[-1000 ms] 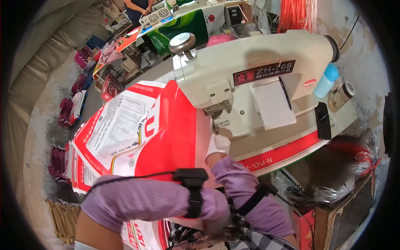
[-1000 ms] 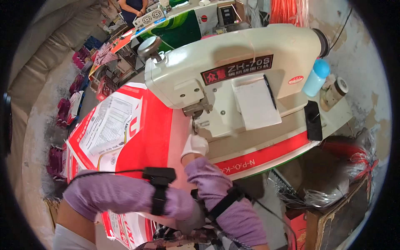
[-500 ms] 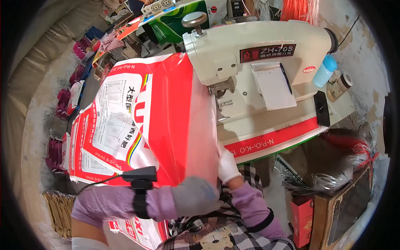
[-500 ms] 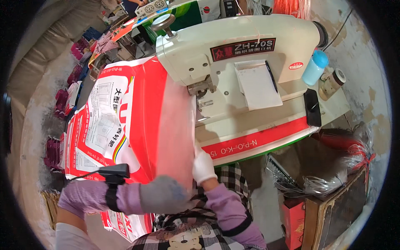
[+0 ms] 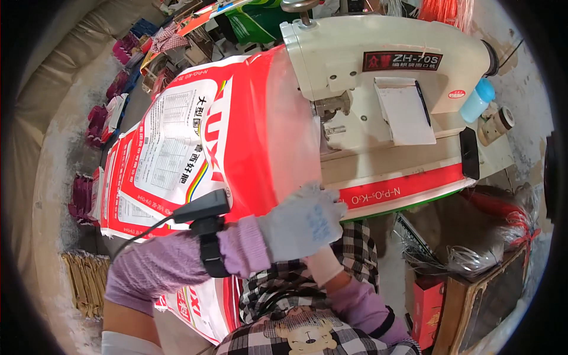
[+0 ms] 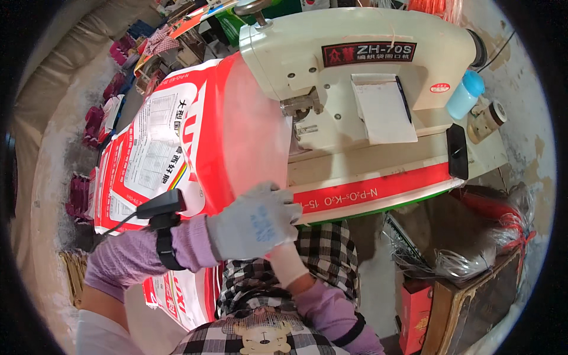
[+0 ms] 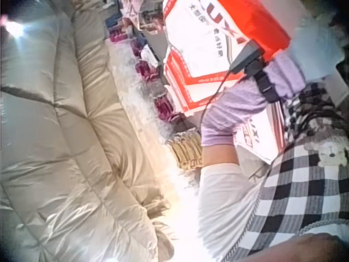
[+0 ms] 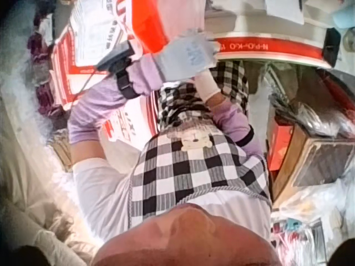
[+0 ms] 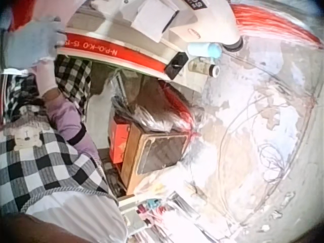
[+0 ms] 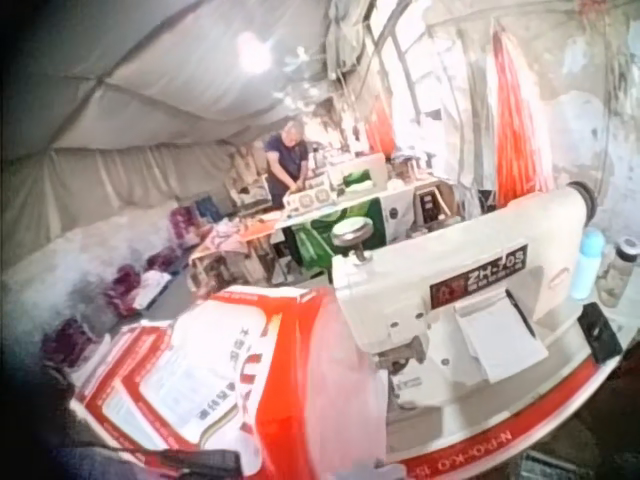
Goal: The person is using an industrial sewing machine to seal the ends of large plastic/synthetic bags.
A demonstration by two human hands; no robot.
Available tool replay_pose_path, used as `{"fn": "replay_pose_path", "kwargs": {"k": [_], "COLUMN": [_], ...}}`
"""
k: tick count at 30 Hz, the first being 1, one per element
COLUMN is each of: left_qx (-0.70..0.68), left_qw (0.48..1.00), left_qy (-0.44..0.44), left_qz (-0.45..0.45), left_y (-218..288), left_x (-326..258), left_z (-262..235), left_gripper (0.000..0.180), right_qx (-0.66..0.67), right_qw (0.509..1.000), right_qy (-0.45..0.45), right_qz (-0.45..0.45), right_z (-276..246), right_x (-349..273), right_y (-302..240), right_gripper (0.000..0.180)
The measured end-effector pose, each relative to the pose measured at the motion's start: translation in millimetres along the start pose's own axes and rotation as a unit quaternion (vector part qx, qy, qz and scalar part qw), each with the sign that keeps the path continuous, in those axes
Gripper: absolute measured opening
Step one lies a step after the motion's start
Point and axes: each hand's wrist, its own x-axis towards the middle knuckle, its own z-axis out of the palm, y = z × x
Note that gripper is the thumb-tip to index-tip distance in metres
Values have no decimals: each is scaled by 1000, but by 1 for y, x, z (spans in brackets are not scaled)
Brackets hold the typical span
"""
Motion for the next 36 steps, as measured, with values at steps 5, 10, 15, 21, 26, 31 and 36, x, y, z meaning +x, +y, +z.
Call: {"fn": "replay_pose_path", "kwargs": {"k": [5,10,15,21,26,31,36], "left_qx": [-38,0,-92,101,117,-28,340], "left_qw": [873,915,905,793,971,941,796], "left_qy": [-461,-357,-389,-595,-207,-292,-204], "left_qz": [-153,-188,-147,-83,36,-168,-457], "left_y": [62,79,69,-96,-33,20,-142], "left_x": [-22,-40,-19,27,-77,-2,-187], "left_z": [-13,3,3,-104,-60,-63,-283], "left_gripper": [27,38,22,14,21,36,111], "right_qx": [-321,-525,-717,-737,-769,-684,-656], "right_qw": [944,827,649,634,594,699,708], "right_qy": [20,111,178,170,179,193,161], "right_qz": [-66,-168,-182,-160,-155,-75,-206], "right_z": [-20,-12,-9,-8,11,10,-25], "right_x": [-48,6,62,52,145,164,136], "right_y": [-52,-83,-64,-71,-121,-122,-90], "right_gripper": [55,56,78,88,75,29,27]}}
